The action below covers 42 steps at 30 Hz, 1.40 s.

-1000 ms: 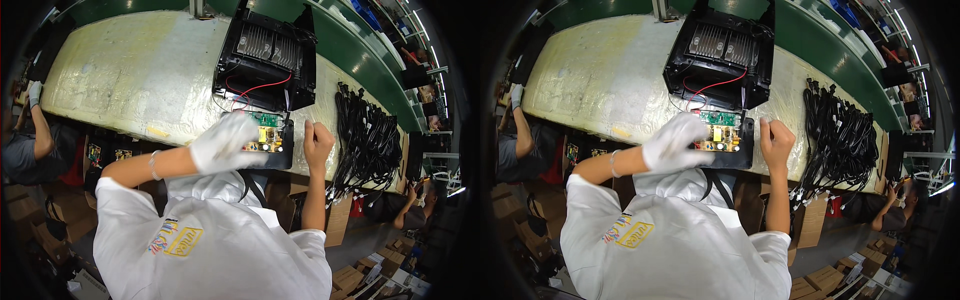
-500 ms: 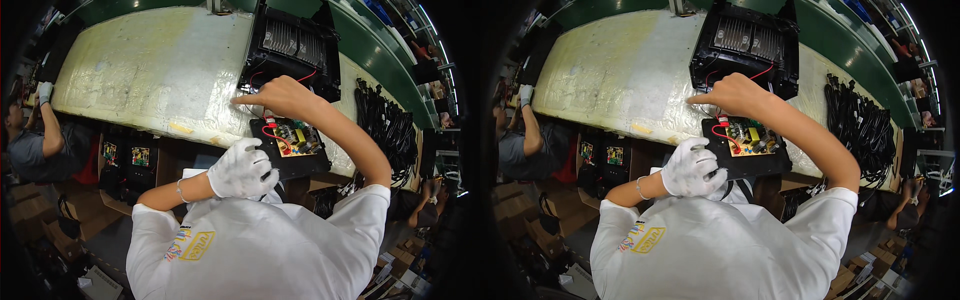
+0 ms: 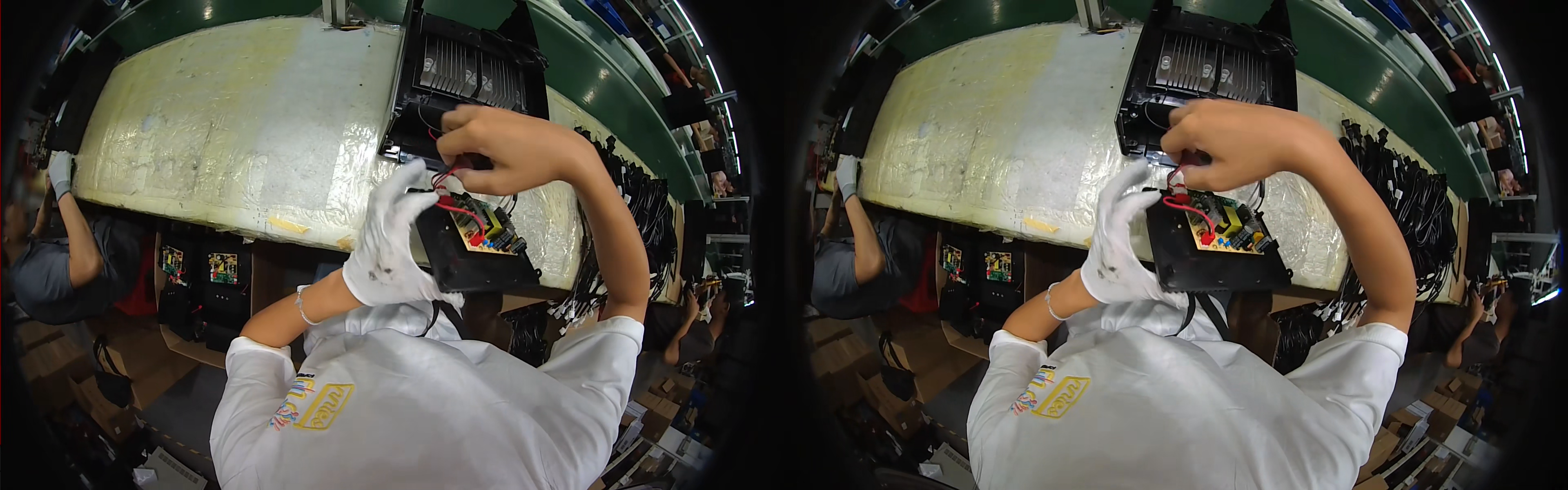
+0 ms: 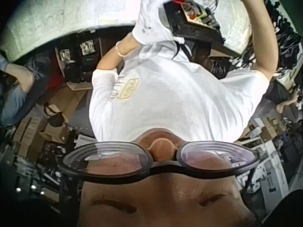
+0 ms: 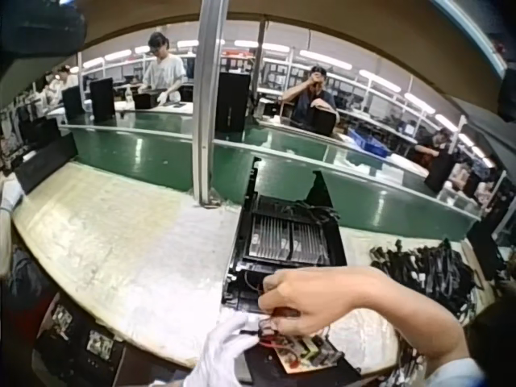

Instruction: Assembling an electronic device by connecting internal wiring to a circuit board and fitting it into the plastic housing.

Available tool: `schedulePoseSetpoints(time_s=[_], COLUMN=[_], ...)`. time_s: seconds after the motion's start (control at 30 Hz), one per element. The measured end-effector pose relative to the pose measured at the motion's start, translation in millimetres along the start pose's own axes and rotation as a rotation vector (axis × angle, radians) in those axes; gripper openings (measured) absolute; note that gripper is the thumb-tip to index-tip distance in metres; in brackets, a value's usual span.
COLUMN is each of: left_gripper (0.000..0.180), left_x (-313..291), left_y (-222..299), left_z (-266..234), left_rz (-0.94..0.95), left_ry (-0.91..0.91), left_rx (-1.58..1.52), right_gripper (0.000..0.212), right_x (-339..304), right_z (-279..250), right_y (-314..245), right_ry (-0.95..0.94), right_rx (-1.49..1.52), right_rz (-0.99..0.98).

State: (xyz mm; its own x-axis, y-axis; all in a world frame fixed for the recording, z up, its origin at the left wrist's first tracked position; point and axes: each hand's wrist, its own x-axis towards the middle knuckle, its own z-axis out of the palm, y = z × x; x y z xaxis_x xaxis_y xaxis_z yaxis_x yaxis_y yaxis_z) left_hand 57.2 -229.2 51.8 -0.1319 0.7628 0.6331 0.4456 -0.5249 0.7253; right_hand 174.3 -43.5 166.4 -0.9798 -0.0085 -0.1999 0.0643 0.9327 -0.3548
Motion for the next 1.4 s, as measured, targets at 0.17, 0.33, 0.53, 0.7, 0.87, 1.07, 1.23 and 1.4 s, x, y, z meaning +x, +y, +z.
schedulePoseSetpoints(time_s=[0.17,0.33,0.53,0.7,0.87,1.07,1.23,1.4], left_gripper=[0.088,0.062,0.036,0.033,0.035,0.036,0.036,0.034], left_x=[25.7,60.4,63.5,55.3,54.2,55.8,55.7,55.8], left_y=[-27.9,-51.1,-60.2,-73.0,-72.7,-72.6,-67.1,-66.2], left_z=[-8.8,-10.4,-9.0,2.6,7.9,6.5,5.0,-1.2], left_rz=[0.032,0.003,-0.165,-0.121,-0.191,-0.188,-0.252,-0.159], left_ry=[-0.249,-0.577,-0.506,-0.415,-0.340,-0.344,-0.340,-0.389], left_rx=[0.013,-0.042,-0.225,-0.284,-0.411,-0.363,-0.339,-0.165], right_gripper=[0.033,0.032,0.032,0.053,0.016,0.017,0.018,0.019], right_x=[-14.9,-20.2,-30.9,-28.0,-45.0,-37.0,-27.6,-15.9], right_z=[-0.6,5.8,16.4,19.9,27.1,16.0,5.1,13.4], right_y=[1.3,-1.4,-11.5,-32.1,-30.0,-22.9,-28.6,-18.0], right_ry=[0.036,0.126,0.240,0.539,0.496,0.228,0.175,0.426], right_rx=[0.390,0.330,0.339,0.201,0.090,0.133,-0.018,0.097], right_rz=[0.107,0.160,0.317,0.313,0.272,0.170,0.251,0.210])
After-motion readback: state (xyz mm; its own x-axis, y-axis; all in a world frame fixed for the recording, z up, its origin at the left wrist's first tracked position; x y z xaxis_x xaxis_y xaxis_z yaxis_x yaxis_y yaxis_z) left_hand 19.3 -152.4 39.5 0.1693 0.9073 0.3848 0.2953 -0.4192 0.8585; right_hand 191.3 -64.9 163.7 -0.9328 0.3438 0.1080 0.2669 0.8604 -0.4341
